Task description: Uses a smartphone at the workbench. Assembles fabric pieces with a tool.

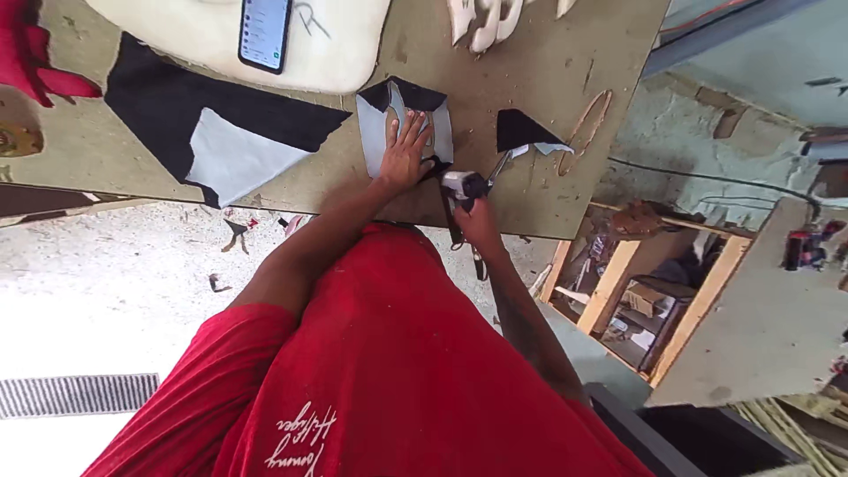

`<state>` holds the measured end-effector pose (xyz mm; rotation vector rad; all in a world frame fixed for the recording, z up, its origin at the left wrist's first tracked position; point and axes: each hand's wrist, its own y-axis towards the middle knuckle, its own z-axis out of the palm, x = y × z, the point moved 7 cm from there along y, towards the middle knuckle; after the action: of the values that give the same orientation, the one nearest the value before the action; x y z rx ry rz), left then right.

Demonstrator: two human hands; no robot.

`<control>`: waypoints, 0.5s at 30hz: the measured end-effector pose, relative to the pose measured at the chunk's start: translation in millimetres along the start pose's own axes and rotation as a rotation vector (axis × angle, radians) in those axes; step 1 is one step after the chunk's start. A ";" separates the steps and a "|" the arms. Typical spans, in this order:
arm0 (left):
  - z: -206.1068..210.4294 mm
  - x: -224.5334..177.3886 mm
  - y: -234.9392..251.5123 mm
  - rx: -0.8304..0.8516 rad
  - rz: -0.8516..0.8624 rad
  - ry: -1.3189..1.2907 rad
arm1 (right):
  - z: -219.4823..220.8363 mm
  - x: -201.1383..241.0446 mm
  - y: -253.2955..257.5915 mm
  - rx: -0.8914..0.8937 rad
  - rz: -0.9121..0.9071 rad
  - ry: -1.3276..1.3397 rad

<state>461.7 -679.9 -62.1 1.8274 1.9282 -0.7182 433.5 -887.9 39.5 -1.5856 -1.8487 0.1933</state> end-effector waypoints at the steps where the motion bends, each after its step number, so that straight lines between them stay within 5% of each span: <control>1: -7.1 0.7 -2.1 -0.010 0.005 -0.045 | -9.8 -11.5 -7.1 -0.051 0.032 0.032; 5: -44.3 16.8 -4.7 -0.040 0.036 -0.106 | -60.3 -88.8 -19.4 -0.280 0.162 -0.015; 10: -44.6 24.8 -12.6 0.187 0.194 -0.016 | -88.0 -195.0 -7.6 -0.442 0.285 -0.079; 15: -50.8 16.7 -10.2 0.242 0.240 0.094 | -68.6 -190.3 -6.5 -0.433 0.121 0.004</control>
<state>453.7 -636.2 -30.8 2.2291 1.6954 -0.8268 472.0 -1085.6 19.4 -1.9874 -1.8779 -0.1699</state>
